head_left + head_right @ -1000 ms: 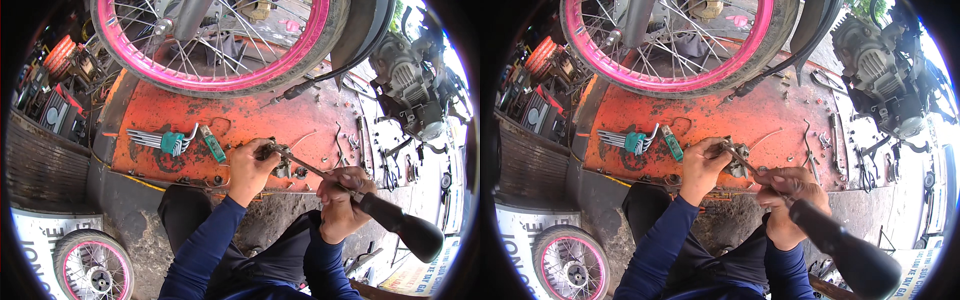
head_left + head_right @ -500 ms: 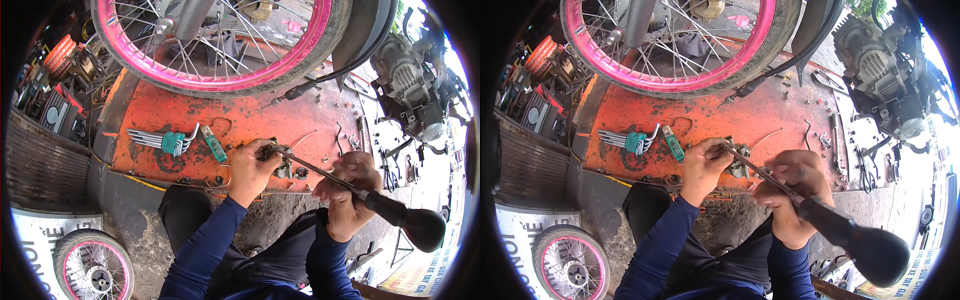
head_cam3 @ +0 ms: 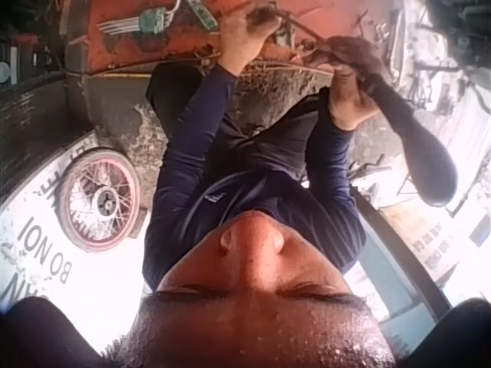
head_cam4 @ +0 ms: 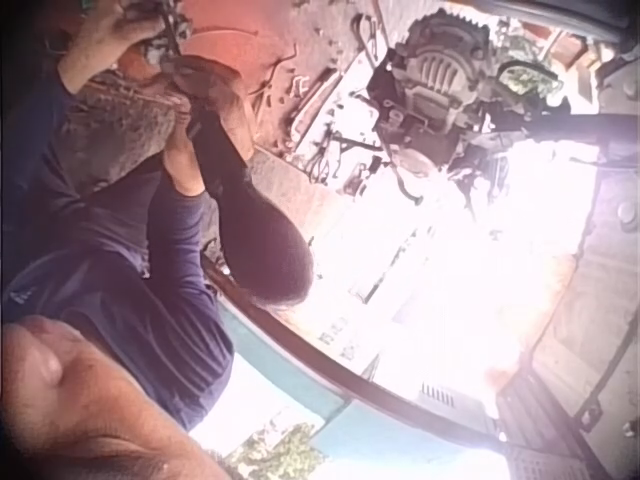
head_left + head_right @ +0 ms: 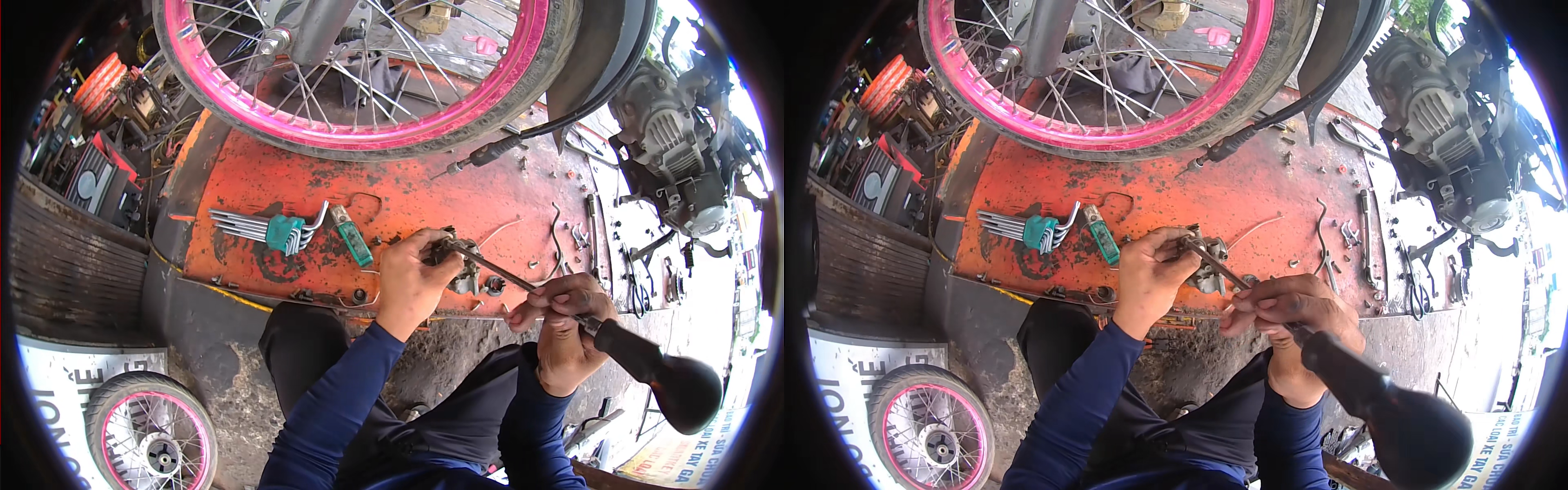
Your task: The recorder is assembling components of a motorcycle carburetor, including a spring and a needle valve.
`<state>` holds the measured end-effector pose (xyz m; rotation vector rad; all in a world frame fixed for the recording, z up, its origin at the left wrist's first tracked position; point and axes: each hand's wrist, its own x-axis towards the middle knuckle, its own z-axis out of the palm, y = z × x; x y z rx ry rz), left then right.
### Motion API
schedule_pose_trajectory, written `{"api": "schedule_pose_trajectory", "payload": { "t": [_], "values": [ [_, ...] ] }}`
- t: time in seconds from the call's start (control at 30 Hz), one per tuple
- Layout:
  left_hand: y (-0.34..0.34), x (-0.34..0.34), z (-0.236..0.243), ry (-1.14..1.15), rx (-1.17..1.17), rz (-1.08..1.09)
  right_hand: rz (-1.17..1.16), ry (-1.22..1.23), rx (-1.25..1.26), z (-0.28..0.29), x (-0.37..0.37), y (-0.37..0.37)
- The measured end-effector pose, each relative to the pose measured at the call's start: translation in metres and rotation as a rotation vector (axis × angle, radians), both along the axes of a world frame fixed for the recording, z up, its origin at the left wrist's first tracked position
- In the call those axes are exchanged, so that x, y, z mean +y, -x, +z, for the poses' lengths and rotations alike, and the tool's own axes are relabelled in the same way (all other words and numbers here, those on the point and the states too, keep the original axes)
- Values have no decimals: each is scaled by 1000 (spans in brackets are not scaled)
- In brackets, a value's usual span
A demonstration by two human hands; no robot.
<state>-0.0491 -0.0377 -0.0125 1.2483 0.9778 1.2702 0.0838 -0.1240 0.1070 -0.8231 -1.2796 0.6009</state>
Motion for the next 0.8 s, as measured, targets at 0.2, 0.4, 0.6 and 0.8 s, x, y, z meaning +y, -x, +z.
{"api": "schedule_pose_trajectory", "payload": {
  "t": [0.2, 0.4, 0.6, 0.8],
  "values": [
    [-1, 1, -2, 8, 3, 4, -58, 36, -69, 3, 0, 5],
    [0, 0, 3, 25, 5, 0, -83, -74, -245, -11, 2, -9],
    [0, 0, 1, 12, 23, 1, 53, -78, -115, -2, 8, -1],
    [1, 0, 5, -10, 33, 3, -78, -96, -217, -5, 4, -12]
  ]
}}
